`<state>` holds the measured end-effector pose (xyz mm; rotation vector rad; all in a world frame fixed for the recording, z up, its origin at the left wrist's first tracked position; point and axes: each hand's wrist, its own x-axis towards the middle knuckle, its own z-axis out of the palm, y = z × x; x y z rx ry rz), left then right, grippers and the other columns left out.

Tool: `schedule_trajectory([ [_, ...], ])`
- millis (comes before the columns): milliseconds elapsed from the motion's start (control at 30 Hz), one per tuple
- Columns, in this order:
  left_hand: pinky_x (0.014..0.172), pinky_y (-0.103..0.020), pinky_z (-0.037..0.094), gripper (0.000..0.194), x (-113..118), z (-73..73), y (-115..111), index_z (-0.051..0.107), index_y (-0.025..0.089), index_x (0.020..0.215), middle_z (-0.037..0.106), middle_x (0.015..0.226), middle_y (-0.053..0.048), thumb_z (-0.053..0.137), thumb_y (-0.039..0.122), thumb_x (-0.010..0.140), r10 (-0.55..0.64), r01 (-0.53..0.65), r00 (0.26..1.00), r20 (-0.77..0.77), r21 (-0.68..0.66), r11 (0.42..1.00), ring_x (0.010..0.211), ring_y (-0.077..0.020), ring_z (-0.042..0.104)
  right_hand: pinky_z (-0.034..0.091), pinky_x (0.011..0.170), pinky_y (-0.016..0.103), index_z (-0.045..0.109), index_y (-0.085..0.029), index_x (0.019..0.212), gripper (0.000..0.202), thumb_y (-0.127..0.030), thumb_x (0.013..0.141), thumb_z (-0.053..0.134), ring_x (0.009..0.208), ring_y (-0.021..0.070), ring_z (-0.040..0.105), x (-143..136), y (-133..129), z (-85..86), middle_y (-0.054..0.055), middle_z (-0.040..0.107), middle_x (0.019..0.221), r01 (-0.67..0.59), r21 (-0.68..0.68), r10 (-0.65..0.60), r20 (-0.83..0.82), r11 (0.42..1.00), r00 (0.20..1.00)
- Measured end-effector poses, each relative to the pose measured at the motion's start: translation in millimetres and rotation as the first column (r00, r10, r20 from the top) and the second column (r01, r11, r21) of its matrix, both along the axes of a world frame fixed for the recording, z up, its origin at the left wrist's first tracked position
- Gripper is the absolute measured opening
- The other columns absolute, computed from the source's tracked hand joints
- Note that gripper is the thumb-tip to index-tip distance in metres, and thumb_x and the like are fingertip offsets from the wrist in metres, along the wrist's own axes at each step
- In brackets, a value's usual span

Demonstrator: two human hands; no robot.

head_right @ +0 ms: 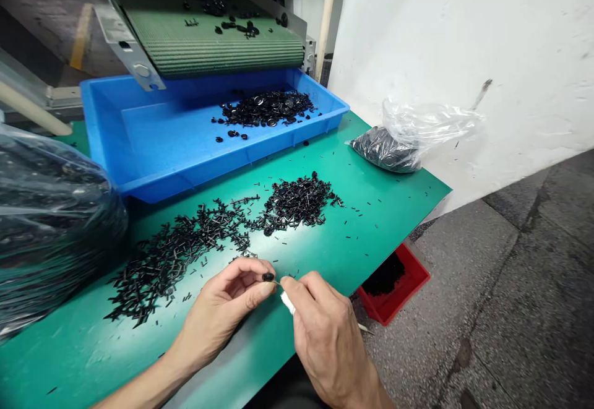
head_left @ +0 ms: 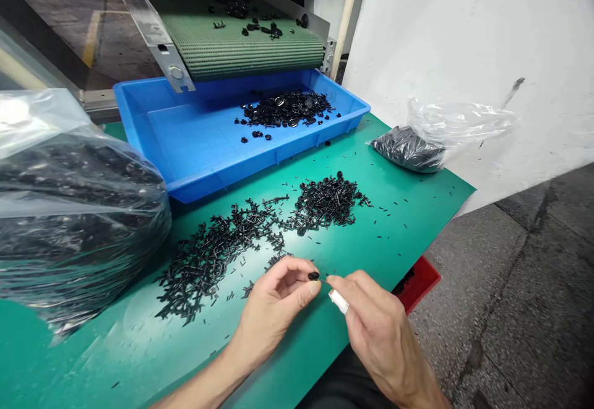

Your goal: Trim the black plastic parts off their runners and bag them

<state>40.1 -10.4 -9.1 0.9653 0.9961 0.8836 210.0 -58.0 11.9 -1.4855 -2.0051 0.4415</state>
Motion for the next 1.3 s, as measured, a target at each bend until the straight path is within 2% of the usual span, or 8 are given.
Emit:
schedule_trajectory([
  [133,0.076,-0.031,0.050,0.015,0,0.8,1,0.069,0.021,0.087,0.070,0.087,-0.003,0.074,0.030,0.076,-0.050,0.050,0.999,0.006,-0.024,0.998,0.078,-0.0183,0.062,0.049,0.065,0.025,0.063,-0.018,0.116,0.037,-0.007,0.094,0.036,0.071,0.0151,0.058,-2,0,2.8,0.005,0.058,0.079,0.009,0.055,-0.014,0.086,0.998,0.996],
  [400,0.070,-0.027,0.048,0.015,0,-1.5,2,0.075,0.024,0.084,0.068,0.078,0.000,0.078,0.030,0.071,-0.021,0.023,0.998,-0.060,0.018,1.000,0.074,-0.0171,0.058,0.047,0.065,0.029,0.063,-0.014,0.112,0.034,-0.007,0.093,0.035,0.073,0.0184,0.058,-7,0,-0.5,0.007,0.058,0.080,0.012,0.067,-0.022,0.143,0.998,0.990],
  [600,0.069,-0.028,0.050,0.008,3,1.4,0,0.075,0.024,0.077,0.069,0.080,-0.002,0.076,0.030,0.071,0.077,-0.066,0.989,-0.124,0.089,0.994,0.074,-0.0190,0.061,0.041,0.061,0.028,0.064,-0.012,0.104,0.029,-0.009,0.095,0.037,0.065,0.0174,0.055,-27,3,-9.4,0.006,0.057,0.072,0.142,0.218,-0.183,0.181,0.966,0.966],
  [700,0.072,-0.030,0.051,0.013,2,1.3,2,0.076,0.025,0.080,0.072,0.085,-0.003,0.076,0.034,0.071,0.093,-0.071,0.973,-0.212,0.109,0.992,0.079,-0.0221,0.063,0.038,0.058,0.026,0.062,-0.018,0.087,0.027,-0.006,0.090,0.039,0.063,0.0148,0.054,-26,9,-7.1,0.002,0.058,0.071,0.132,-0.006,-0.131,0.070,0.991,0.989],
  [800,0.072,-0.031,0.051,0.021,0,1.6,7,0.076,0.025,0.086,0.073,0.083,-0.004,0.074,0.040,0.072,0.035,-0.012,0.960,-0.279,0.086,0.996,0.079,-0.0235,0.065,0.036,0.058,0.022,0.058,-0.021,0.078,0.026,-0.002,0.084,0.042,0.063,0.0111,0.054,-11,21,-3.2,-0.003,0.059,0.070,0.041,-0.238,-0.062,-0.083,0.970,0.995],
  [1033,0.064,-0.029,0.048,0.022,10,11.3,23,0.067,0.022,0.081,0.069,0.068,-0.003,0.061,0.043,0.084,-0.074,0.069,0.968,-0.239,-0.027,0.997,0.065,-0.0196,0.061,0.040,0.068,0.025,0.064,-0.019,0.093,0.026,-0.006,0.085,0.043,0.074,0.0145,0.056,35,70,-11.7,0.002,0.062,0.082,0.331,-0.108,-0.335,-0.023,0.938,0.942],
  [1167,0.061,-0.029,0.042,0.023,23,14.8,36,0.065,0.021,0.087,0.065,0.065,-0.002,0.051,0.038,0.091,-0.222,0.214,0.968,-0.113,-0.081,0.974,0.059,-0.0165,0.055,0.043,0.074,0.026,0.065,-0.021,0.109,0.033,-0.009,0.084,0.048,0.080,0.0161,0.058,38,92,-17.7,0.003,0.063,0.090,0.326,-0.110,-0.324,0.036,0.939,0.945],
  [1300,0.064,-0.030,0.040,0.019,33,12.7,46,0.064,0.020,0.096,0.065,0.074,-0.002,0.053,0.036,0.091,-0.165,0.156,0.985,-0.041,-0.164,0.974,0.062,-0.0154,0.052,0.043,0.073,0.025,0.068,-0.023,0.104,0.033,-0.008,0.083,0.048,0.082,0.0152,0.059,34,93,-14.7,0.002,0.064,0.093,0.279,-0.160,-0.289,-0.042,0.947,0.957],
])
